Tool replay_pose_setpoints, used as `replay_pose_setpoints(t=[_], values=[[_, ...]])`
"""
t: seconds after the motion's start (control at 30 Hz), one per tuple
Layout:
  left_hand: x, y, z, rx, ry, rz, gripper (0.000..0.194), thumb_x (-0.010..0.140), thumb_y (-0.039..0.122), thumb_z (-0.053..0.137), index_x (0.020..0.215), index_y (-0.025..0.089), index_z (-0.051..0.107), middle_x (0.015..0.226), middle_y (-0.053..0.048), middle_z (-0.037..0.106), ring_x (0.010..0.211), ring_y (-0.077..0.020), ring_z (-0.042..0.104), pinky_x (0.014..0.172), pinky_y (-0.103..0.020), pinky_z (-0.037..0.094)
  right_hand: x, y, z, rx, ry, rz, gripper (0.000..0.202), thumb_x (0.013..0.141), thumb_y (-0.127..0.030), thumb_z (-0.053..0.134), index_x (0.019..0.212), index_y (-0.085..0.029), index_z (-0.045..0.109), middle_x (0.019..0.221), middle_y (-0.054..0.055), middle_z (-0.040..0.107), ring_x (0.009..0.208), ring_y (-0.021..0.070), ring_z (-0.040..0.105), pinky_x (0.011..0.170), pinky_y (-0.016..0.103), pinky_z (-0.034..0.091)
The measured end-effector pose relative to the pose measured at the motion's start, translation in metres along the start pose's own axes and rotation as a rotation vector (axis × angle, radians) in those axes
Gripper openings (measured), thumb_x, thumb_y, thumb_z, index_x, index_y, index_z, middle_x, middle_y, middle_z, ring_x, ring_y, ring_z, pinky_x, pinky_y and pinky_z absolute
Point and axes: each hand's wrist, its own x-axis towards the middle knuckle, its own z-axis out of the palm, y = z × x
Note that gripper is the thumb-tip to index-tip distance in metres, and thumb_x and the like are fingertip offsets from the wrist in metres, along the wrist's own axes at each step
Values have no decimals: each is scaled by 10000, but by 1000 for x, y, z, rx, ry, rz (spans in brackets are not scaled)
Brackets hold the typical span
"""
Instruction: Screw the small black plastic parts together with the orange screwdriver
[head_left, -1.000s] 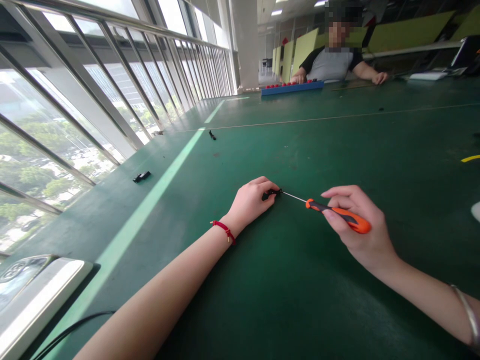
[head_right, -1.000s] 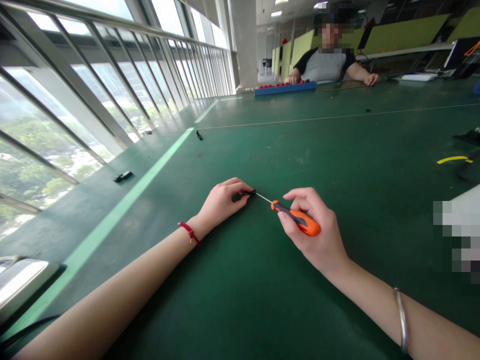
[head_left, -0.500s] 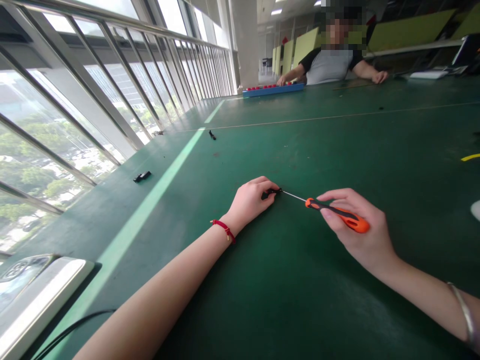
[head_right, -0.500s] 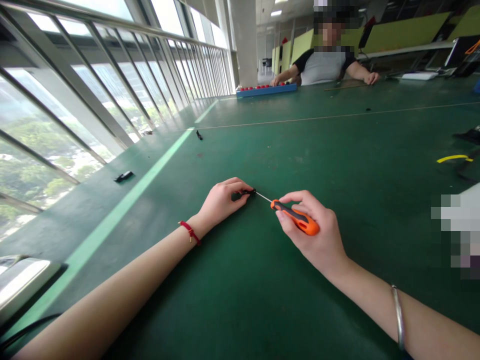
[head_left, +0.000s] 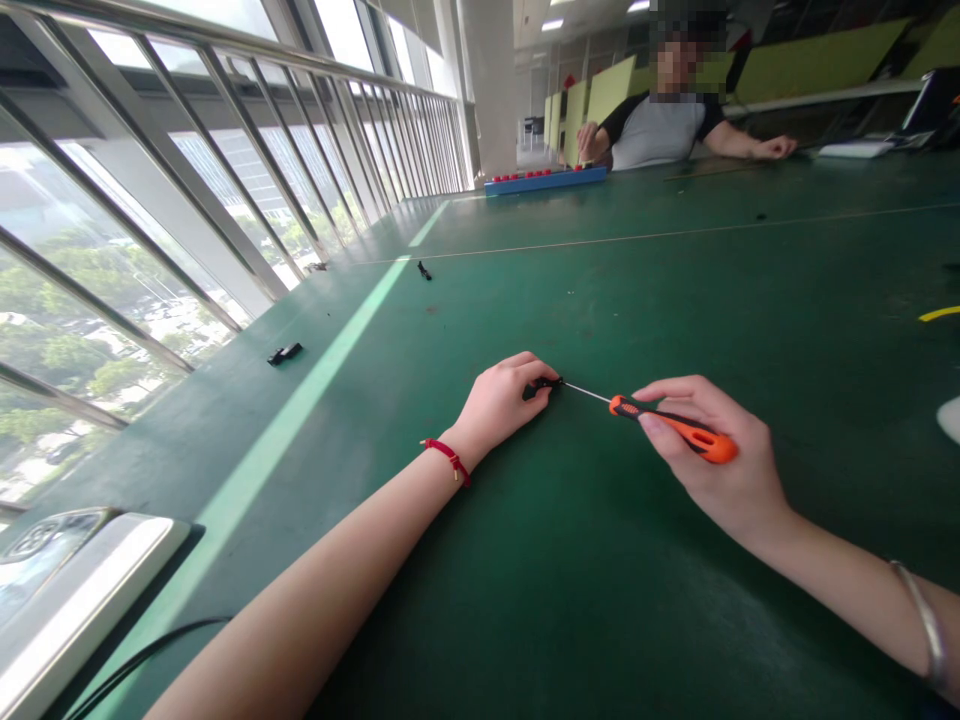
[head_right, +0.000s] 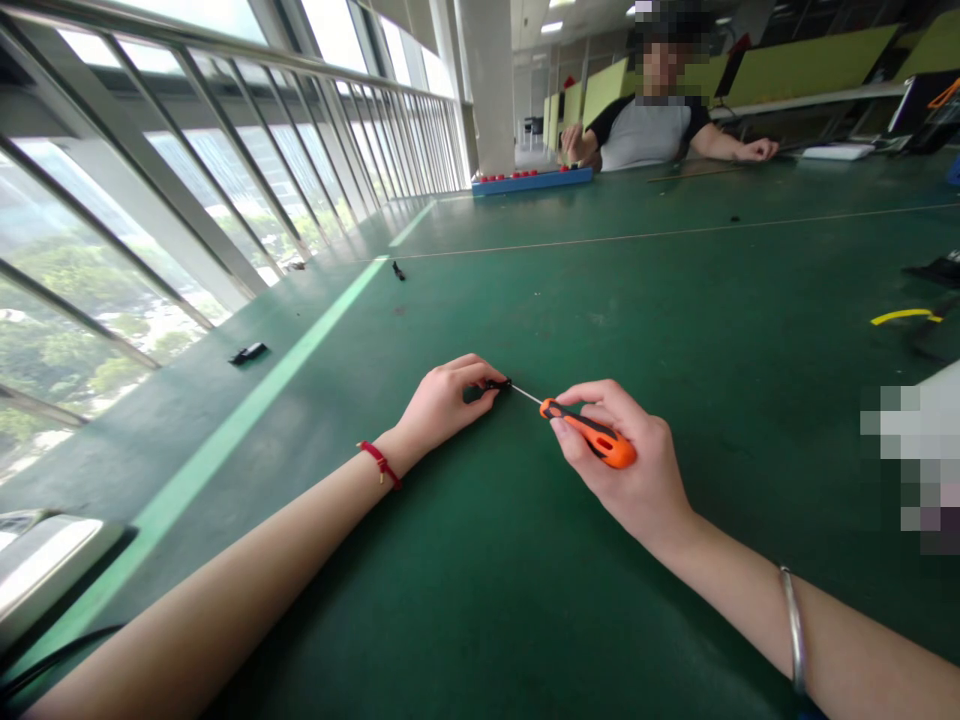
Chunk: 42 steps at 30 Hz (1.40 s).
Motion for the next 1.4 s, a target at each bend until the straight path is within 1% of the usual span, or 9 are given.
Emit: replay_pose_setpoints(t=[0.17,0.37,0.47,0.67,0.87,1.03,1.13,1.27,1.4], values=[[0,1,0,16,2,-5,213,811,167,507,946,211,666,978,-17,657,827,-134,627,731,-239,500,1,4,1,11,111,-62,269,778,-238,631,1032,-251,544,824,18,595,724,167,621,679,306,546],[0,-1,1,2,19,0,176,808,162,517,896,195,666,952,-21,657,817,-133,624,744,-243,509,1,0,1,-3,-50,-30,74,830,-268,584,896,-240,570,678,-7,634,575,146,617,548,271,509],[0,-2,2,-6,25,-3,163,807,166,523,883,185,666,938,-25,659,806,-134,623,740,-244,512,1,-1,1,-6,-14,-36,59,832,-270,592,878,-236,578,805,17,678,665,150,654,589,258,528],[0,-2,3,-6,29,-3,157,803,165,530,878,182,667,934,-24,663,803,-134,623,747,-247,516,1,3,1,36,75,-48,280,773,-237,639,1037,-243,545,830,19,594,747,171,626,674,299,552],[0,-2,2,-12,34,-3,150,804,169,533,872,177,666,925,-23,663,790,-131,621,748,-248,516,0,-2,2,15,4,18,78,830,-286,604,873,-229,573,702,6,634,577,141,620,483,234,486],[0,-2,3,-8,37,-4,148,793,160,538,866,179,666,926,-20,665,798,-134,623,753,-250,517,1,3,3,24,142,-81,277,761,-212,660,1017,-240,560,869,20,619,716,154,631,639,279,541],[0,-2,3,-4,36,-6,150,791,159,537,864,181,666,931,-20,667,802,-136,625,757,-251,518,2,4,3,61,78,-53,313,764,-216,654,1055,-244,543,752,-7,587,652,152,611,598,282,534],[0,-2,3,-4,42,-4,151,792,161,537,869,182,665,929,-17,670,803,-136,626,756,-249,517,1,0,1,41,-2,-9,127,819,-274,618,930,-241,567,685,-8,629,561,136,615,485,239,492],[0,-2,3,-4,40,-5,146,791,165,538,865,181,664,929,-16,671,798,-135,625,748,-248,515,0,0,2,16,94,-71,255,783,-220,644,1021,-238,556,763,0,611,671,150,631,627,273,538]])
